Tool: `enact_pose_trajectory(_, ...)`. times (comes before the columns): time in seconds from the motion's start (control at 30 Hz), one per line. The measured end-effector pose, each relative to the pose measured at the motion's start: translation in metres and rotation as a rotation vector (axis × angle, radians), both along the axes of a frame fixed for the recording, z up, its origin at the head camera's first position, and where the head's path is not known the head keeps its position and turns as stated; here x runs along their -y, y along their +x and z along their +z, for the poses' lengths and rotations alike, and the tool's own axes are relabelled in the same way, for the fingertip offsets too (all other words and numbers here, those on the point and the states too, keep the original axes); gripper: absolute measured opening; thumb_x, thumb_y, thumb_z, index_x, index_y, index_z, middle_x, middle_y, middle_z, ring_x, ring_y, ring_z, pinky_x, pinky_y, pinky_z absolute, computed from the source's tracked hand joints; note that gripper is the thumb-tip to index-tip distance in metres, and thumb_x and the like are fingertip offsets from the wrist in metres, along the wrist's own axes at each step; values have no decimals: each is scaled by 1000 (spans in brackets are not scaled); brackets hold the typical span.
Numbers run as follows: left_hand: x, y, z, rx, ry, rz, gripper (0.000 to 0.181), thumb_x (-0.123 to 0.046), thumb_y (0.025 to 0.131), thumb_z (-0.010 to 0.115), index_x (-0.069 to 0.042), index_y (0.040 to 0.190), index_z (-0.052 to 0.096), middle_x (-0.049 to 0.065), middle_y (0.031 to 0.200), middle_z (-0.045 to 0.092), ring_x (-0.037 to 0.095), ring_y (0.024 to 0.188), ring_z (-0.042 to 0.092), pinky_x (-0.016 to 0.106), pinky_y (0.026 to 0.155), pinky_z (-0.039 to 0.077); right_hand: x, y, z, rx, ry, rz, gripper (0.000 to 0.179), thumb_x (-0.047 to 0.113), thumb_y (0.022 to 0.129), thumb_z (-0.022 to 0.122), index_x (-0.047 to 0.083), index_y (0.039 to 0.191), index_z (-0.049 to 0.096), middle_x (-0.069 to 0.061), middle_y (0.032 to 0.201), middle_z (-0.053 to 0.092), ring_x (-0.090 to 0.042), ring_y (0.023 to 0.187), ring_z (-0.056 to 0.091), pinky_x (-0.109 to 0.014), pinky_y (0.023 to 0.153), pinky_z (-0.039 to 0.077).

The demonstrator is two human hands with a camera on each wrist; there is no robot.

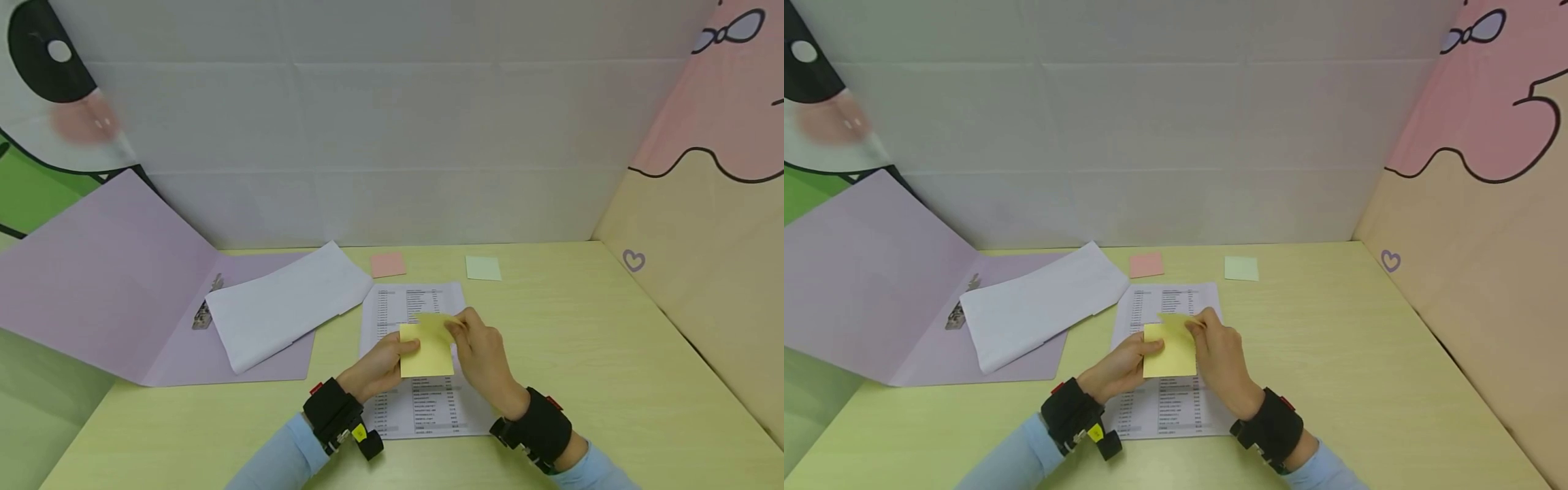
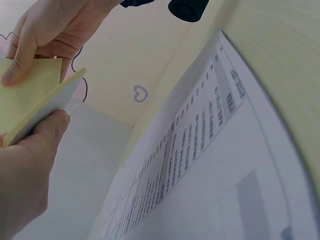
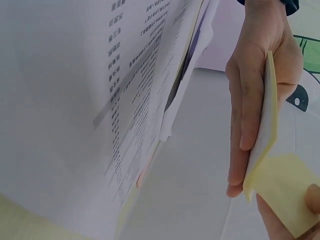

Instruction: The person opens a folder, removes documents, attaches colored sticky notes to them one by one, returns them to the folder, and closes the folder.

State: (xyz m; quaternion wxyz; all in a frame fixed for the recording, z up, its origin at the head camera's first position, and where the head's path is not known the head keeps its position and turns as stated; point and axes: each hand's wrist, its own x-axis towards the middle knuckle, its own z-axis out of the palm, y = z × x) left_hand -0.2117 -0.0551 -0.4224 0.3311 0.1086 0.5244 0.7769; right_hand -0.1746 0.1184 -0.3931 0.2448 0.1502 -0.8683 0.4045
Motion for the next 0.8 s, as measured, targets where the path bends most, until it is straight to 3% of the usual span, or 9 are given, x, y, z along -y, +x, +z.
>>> enact_pose_trajectory(0.3, 0, 2, 1, 7, 15, 3, 42, -10, 100, 28, 0, 141, 24, 21, 142, 35, 30, 129, 39, 33, 99, 41, -4, 2, 2, -36, -24, -29, 10, 5, 89, 57, 4, 83, 48, 4, 56, 39, -1, 46, 27, -16, 43, 24)
enact_pose_trajectory(0.6, -1, 2, 1, 3, 11, 6, 42, -10, 100, 28, 1, 140, 24, 21, 140, 36, 29, 128, 40, 34, 99, 41, -7, 3, 0, -125, -36, -61, 9, 4, 87, 58, 3, 84, 49, 6, 54, 35, 0, 46, 25, -17, 42, 24)
enact_pose_trajectory(0.8, -1, 2, 1, 7, 20, -3, 42, -10, 100, 29, 0, 141, 23, 21, 141, 35, 29, 129, 39, 35, 100, 39, -9, 3, 0, -168, -53, -79, 9, 2, 86, 59, 1, 85, 49, -3, 56, 49, 1, 45, 23, -17, 41, 23)
